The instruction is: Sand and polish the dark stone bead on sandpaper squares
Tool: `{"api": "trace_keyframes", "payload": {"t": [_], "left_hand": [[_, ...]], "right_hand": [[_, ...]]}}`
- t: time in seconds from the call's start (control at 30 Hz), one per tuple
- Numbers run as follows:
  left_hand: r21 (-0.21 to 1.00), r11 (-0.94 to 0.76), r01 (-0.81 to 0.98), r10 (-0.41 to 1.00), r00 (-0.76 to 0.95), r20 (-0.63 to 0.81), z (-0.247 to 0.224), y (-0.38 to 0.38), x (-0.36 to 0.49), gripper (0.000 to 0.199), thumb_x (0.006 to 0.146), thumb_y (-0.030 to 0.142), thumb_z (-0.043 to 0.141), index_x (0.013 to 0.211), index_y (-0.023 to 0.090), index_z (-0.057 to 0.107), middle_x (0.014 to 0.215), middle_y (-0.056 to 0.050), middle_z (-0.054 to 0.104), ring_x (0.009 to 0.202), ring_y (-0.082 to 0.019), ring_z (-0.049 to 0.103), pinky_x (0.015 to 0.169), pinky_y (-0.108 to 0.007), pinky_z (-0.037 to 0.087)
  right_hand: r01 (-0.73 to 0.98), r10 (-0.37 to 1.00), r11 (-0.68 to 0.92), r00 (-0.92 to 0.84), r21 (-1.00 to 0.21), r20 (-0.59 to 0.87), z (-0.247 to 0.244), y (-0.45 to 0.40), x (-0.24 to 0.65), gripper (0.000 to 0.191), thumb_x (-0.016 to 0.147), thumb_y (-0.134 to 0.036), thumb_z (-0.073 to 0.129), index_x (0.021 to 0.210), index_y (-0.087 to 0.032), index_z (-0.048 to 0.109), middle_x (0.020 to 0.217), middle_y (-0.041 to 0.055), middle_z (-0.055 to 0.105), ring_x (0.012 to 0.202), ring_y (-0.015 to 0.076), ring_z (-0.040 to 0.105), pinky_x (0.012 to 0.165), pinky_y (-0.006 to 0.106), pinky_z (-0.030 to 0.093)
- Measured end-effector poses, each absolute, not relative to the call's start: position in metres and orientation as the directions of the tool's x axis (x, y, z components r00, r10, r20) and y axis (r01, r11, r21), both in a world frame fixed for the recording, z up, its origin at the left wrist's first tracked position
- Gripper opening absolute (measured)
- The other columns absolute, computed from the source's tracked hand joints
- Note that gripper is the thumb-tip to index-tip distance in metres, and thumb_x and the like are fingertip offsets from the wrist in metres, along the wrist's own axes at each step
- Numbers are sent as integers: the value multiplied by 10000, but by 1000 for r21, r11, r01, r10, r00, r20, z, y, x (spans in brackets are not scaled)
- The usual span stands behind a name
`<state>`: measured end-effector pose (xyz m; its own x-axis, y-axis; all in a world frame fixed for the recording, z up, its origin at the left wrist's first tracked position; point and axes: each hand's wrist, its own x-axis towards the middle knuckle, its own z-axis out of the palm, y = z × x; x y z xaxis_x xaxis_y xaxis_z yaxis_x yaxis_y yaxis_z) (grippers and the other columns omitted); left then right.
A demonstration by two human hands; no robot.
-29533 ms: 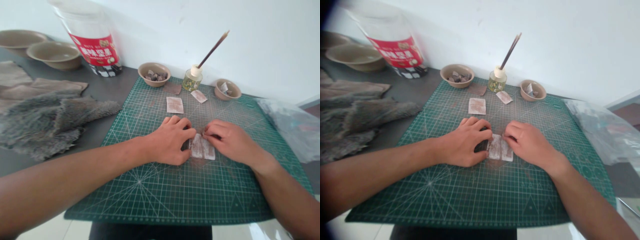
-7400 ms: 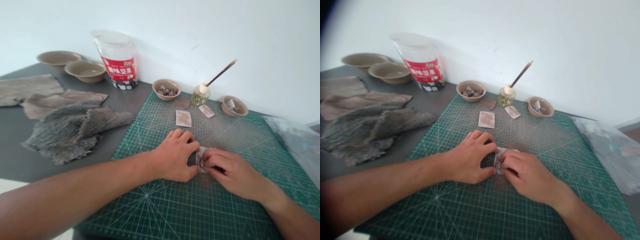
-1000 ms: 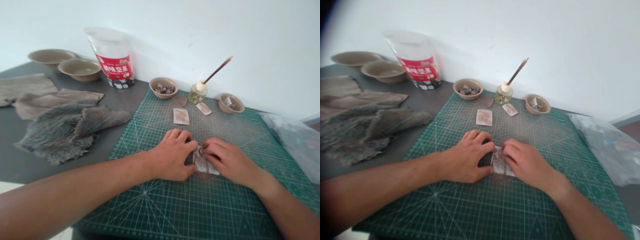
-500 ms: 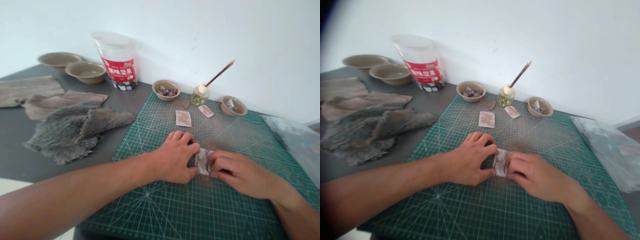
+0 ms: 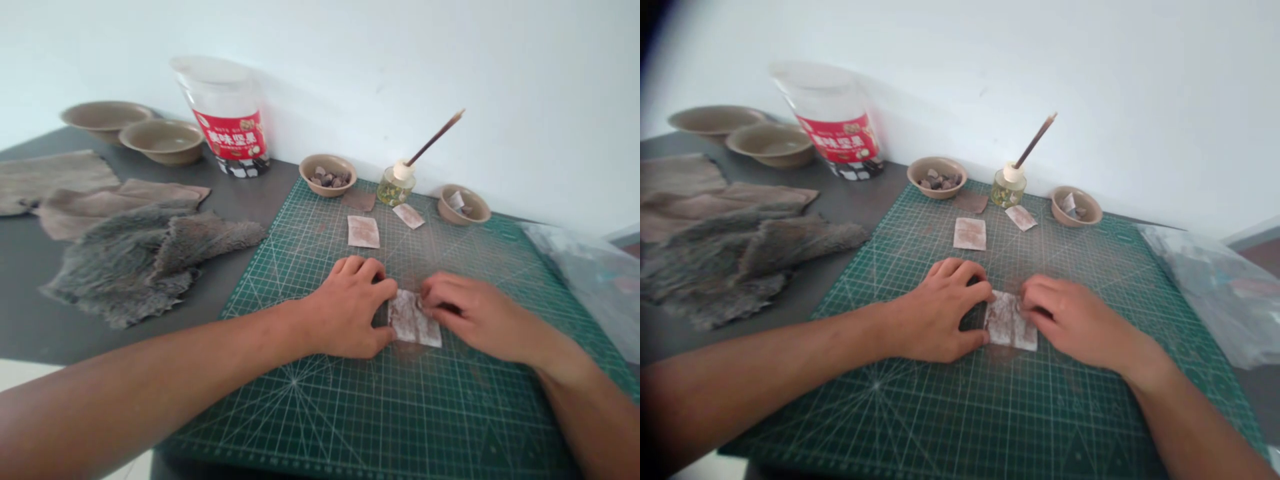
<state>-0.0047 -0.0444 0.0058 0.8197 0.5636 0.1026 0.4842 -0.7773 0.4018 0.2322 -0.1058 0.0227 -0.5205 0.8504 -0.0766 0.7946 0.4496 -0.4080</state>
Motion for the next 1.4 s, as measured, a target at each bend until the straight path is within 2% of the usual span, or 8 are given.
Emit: {"api": "trace_keyframes", "payload": {"t": [0.1,0.5,0.67,0.8,0.93,1.07,1.23,1.4], "left_hand": [[407,-783,470,550,829,102,5,-45,-5,393,788,487,716,1073,235,616,1214,-71,534,1135,-314,482,1018,-517,404],[414,-776,476,560,822,102,7,-45,-5,384,790,467,712,1081,236,615,1213,-68,527,1145,-314,473,1028,-522,393],[418,-777,471,549,831,86,8,-45,-5,372,795,477,705,1064,234,619,1210,-68,532,1136,-314,476,1023,-520,396],[413,-776,477,558,824,97,7,-44,-5,394,791,470,713,1097,241,617,1230,-69,526,1154,-318,464,1036,-529,382],[423,-774,471,551,830,84,6,-45,-5,375,792,471,709,1071,236,619,1206,-66,528,1135,-310,471,1028,-523,387],[413,-772,483,561,823,86,7,-45,-5,383,794,463,707,1090,238,615,1224,-71,521,1150,-316,463,1029,-526,384],[426,-771,474,555,828,83,7,-44,-5,380,796,481,705,1078,240,619,1209,-67,526,1141,-311,471,1032,-522,385],[421,-770,479,561,823,89,7,-45,-5,397,793,469,711,1109,247,621,1218,-69,525,1153,-313,468,1044,-526,376]], "right_hand": [[730,795,507,-602,-458,-80,21,-106,231,143,1001,-191,513,908,-223,618,1008,26,668,903,177,626,802,320,477],[843,876,471,-481,-262,29,20,-111,231,156,1016,-224,477,982,-208,629,1071,72,673,928,213,650,813,359,496],[750,791,551,-609,-365,-58,20,-112,230,158,1007,-210,499,917,-218,629,1005,42,682,859,179,648,751,312,499],[840,887,452,-460,-301,47,21,-108,233,131,1005,-233,507,1005,-210,636,1075,71,684,908,207,655,795,347,502],[769,800,518,-590,-375,-106,23,-108,234,113,988,-213,534,936,-227,634,990,30,689,842,174,658,754,303,501],[838,876,462,-483,-291,1,23,-106,235,131,1008,-226,498,996,-213,629,1063,63,680,913,200,664,809,335,504],[772,793,528,-598,-353,-121,24,-107,234,127,992,-204,520,914,-223,619,984,32,673,840,176,649,747,304,495],[845,878,468,-478,-259,26,22,-106,231,143,1006,-212,487,986,-206,629,1062,74,671,908,208,651,796,347,493]]}}
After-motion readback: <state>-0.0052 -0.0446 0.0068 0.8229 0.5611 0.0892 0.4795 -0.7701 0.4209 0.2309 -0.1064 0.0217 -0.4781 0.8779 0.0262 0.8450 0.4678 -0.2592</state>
